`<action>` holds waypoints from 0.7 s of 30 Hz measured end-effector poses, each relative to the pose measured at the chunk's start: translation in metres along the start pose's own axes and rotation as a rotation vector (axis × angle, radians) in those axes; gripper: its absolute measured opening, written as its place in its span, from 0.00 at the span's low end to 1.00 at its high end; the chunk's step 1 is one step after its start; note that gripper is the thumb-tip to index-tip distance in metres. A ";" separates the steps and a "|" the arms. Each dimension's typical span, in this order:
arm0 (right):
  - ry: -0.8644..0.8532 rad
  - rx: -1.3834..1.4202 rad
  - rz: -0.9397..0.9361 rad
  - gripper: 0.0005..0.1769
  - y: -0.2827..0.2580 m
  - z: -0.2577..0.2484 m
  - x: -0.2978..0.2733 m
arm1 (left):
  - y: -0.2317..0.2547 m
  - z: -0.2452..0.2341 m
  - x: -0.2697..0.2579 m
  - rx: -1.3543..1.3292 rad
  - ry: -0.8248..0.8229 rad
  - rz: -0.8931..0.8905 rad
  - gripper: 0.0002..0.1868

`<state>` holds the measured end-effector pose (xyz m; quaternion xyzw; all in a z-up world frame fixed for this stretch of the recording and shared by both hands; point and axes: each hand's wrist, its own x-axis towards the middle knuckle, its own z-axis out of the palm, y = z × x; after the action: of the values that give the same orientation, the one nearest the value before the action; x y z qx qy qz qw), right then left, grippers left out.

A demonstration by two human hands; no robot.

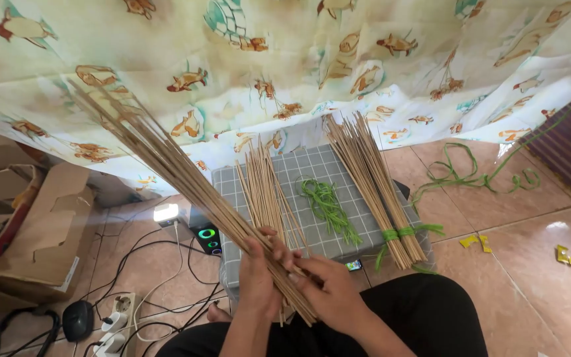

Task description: The person is manually gathering thin wooden sticks and securing them into bundles using green plastic ties while sitting on the floor.

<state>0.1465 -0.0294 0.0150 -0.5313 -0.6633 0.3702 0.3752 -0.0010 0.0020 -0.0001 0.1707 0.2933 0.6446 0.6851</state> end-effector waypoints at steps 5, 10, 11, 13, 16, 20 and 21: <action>0.200 0.128 -0.116 0.14 0.007 0.016 0.000 | 0.027 0.008 0.006 0.114 0.113 0.243 0.08; 0.178 0.427 -0.008 0.25 0.018 0.034 0.001 | 0.024 0.018 0.000 0.071 0.049 0.203 0.18; 0.136 0.574 0.085 0.31 0.019 0.040 0.002 | 0.017 0.018 0.000 0.078 0.036 0.148 0.23; 0.089 0.604 0.101 0.33 0.030 0.044 0.002 | 0.018 0.016 0.002 0.117 -0.019 0.132 0.15; 0.072 0.582 0.125 0.37 0.039 0.037 0.005 | 0.040 0.023 0.005 0.276 -0.024 0.151 0.10; 0.262 0.438 0.277 0.24 0.058 0.007 0.011 | 0.071 0.030 0.012 0.725 0.213 0.375 0.14; 0.260 0.437 0.280 0.24 0.067 0.005 0.009 | 0.064 0.019 0.016 0.725 0.216 0.373 0.14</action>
<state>0.1691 -0.0107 -0.0459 -0.5671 -0.4343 0.4812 0.5082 -0.0396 0.0279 0.0512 0.3824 0.5351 0.6268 0.4177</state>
